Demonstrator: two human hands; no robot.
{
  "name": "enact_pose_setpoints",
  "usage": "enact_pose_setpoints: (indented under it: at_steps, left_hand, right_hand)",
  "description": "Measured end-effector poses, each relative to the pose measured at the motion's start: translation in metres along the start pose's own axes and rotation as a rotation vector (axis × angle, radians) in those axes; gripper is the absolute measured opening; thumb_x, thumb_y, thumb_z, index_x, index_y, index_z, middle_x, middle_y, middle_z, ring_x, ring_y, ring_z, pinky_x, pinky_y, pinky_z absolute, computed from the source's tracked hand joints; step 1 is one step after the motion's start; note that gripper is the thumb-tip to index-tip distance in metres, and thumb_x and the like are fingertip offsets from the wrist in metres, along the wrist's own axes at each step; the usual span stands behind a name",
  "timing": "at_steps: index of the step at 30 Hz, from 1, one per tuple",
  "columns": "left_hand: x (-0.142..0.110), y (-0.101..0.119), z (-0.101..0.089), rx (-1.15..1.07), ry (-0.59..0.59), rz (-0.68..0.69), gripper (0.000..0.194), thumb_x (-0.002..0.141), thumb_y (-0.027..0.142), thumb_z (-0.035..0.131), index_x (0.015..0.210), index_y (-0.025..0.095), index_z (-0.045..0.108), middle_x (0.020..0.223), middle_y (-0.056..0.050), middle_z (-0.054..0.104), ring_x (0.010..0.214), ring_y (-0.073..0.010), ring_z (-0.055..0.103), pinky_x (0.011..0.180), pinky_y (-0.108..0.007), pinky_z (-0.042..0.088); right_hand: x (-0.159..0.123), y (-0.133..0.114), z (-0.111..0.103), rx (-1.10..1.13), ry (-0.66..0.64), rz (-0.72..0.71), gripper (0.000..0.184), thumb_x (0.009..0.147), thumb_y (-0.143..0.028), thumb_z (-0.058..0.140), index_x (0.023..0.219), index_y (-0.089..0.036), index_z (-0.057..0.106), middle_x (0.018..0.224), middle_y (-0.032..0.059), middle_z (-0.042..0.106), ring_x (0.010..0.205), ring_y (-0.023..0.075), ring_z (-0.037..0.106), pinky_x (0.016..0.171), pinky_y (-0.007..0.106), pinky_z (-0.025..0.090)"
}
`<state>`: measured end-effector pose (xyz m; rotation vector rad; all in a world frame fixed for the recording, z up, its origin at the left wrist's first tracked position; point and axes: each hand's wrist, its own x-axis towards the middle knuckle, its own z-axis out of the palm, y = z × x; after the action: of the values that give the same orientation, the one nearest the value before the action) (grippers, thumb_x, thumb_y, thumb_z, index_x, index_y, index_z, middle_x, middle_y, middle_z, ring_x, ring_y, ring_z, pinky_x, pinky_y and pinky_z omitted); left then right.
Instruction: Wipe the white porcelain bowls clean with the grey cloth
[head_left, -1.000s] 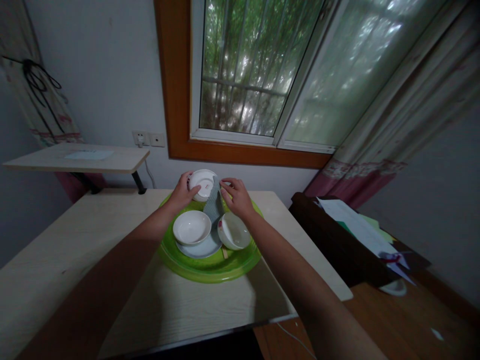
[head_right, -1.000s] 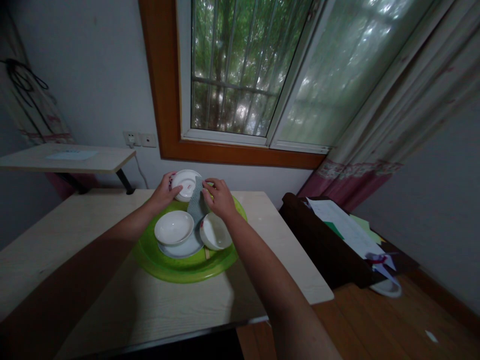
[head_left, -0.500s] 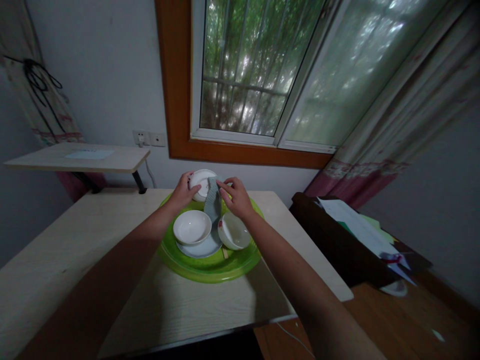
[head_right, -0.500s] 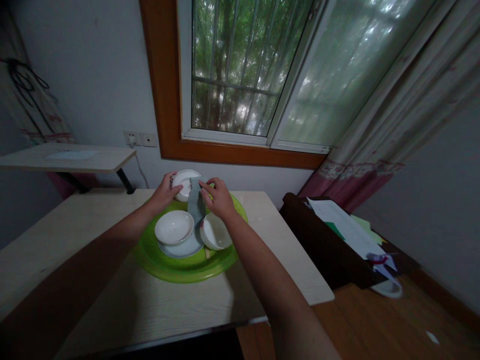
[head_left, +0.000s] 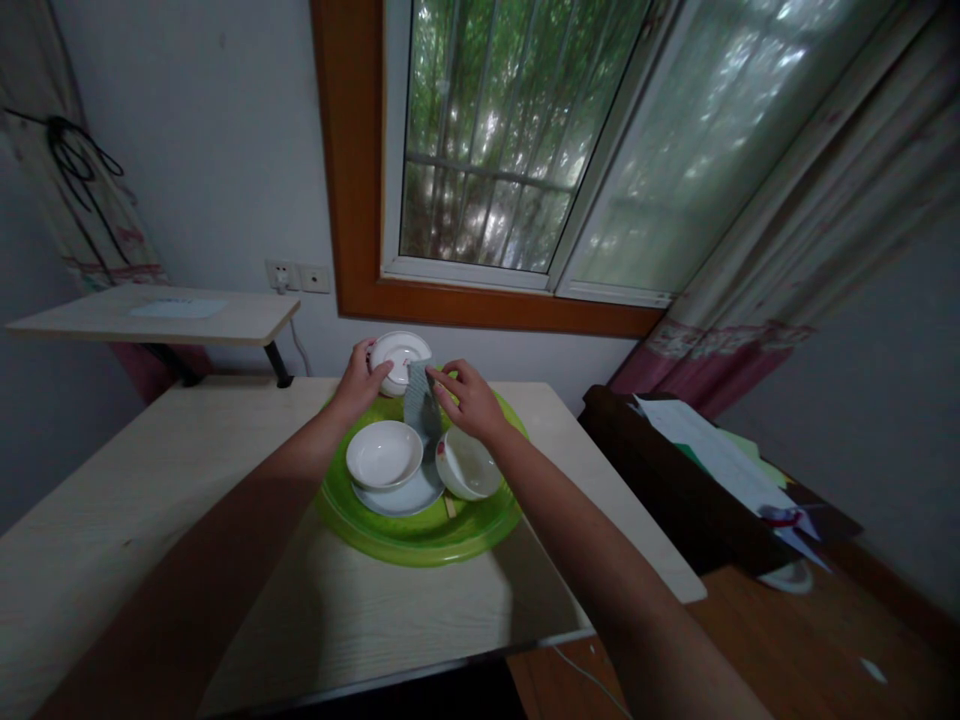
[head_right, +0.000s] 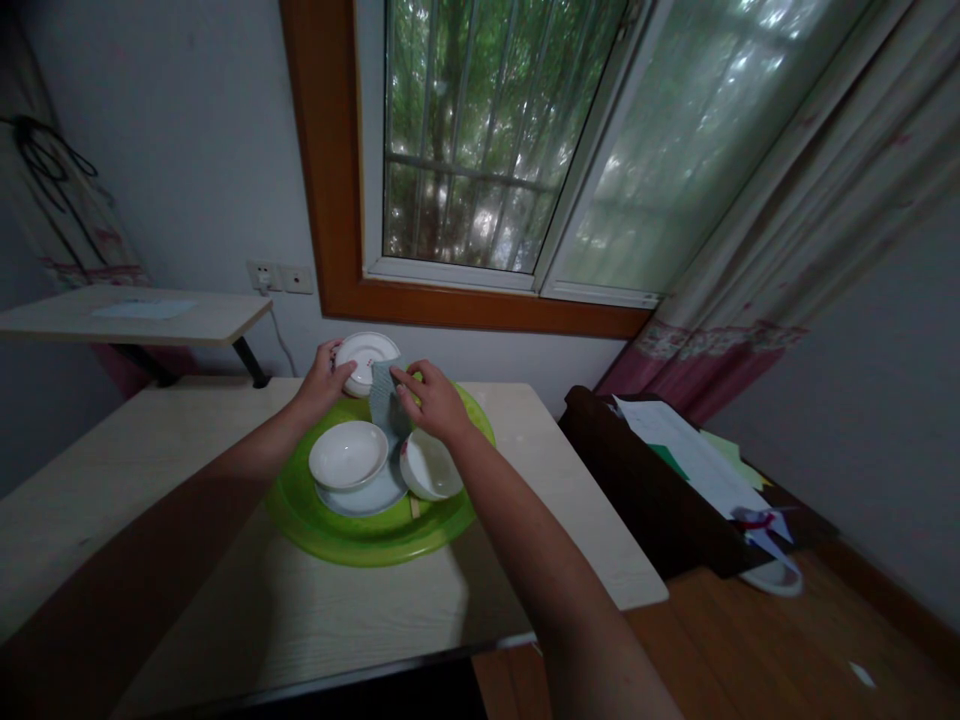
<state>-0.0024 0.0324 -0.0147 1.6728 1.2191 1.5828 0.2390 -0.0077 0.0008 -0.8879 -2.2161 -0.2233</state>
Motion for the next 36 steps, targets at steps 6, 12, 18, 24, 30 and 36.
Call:
enact_pose_setpoints:
  at_steps: [6,12,18,24,30,36]
  left_hand:
    - [0.002,-0.008,0.001,0.006,-0.014,0.033,0.058,0.081,0.037,0.063,0.132,0.02,0.043,0.133,-0.015,0.054,0.123,-0.0283,0.054,0.107,-0.05,0.044]
    - [0.001,-0.013,0.004,0.052,-0.052,0.127,0.059,0.08,0.036,0.066,0.132,0.019,0.044,0.134,-0.015,0.053,0.123,-0.0276,0.054,0.108,-0.048,0.042]
    - [0.0,-0.014,0.004,0.149,-0.077,0.172,0.059,0.081,0.035,0.066,0.133,0.019,0.043,0.135,-0.015,0.052,0.126,-0.0276,0.052,0.11,-0.048,0.041]
    - [-0.001,-0.011,0.004,0.168,-0.076,0.184,0.059,0.08,0.035,0.067,0.133,0.019,0.044,0.135,-0.015,0.052,0.126,-0.0278,0.052,0.111,-0.047,0.041]
    - [0.0,-0.005,0.002,0.07,0.01,0.124,0.059,0.08,0.034,0.066,0.133,0.02,0.043,0.135,-0.014,0.053,0.127,-0.0274,0.052,0.112,-0.048,0.04]
    - [0.002,-0.008,0.001,0.104,0.011,0.128,0.06,0.078,0.032,0.067,0.133,0.019,0.044,0.135,-0.014,0.052,0.127,-0.0275,0.052,0.113,-0.048,0.038]
  right_hand:
    - [-0.001,-0.003,0.0,-0.049,-0.063,0.003,0.046,0.104,-0.037,0.042,0.148,-0.025,0.049,0.119,0.0115,0.057,0.097,0.0208,0.058,0.09,0.036,0.051]
    - [0.0,-0.008,-0.001,-0.144,-0.143,0.003,0.048,0.103,-0.037,0.043,0.15,-0.027,0.046,0.121,0.0101,0.058,0.1,0.022,0.058,0.089,0.036,0.051]
    - [0.002,-0.012,-0.004,-0.242,-0.194,0.039,0.053,0.104,-0.038,0.041,0.156,-0.03,0.034,0.121,0.0101,0.057,0.103,0.0236,0.056,0.09,0.036,0.05]
    - [0.004,-0.016,-0.004,-0.288,-0.237,0.055,0.054,0.105,-0.041,0.039,0.157,-0.028,0.032,0.114,0.0104,0.058,0.099,0.0244,0.056,0.086,0.036,0.05]
    - [0.003,-0.017,-0.004,-0.271,-0.215,0.071,0.049,0.105,-0.042,0.037,0.151,-0.027,0.044,0.107,0.0094,0.062,0.092,0.0218,0.059,0.079,0.031,0.049]
    - [-0.001,-0.017,-0.004,-0.218,-0.297,-0.007,0.047,0.104,-0.04,0.043,0.15,-0.033,0.045,0.12,0.0079,0.062,0.094,0.0202,0.061,0.076,0.03,0.049]
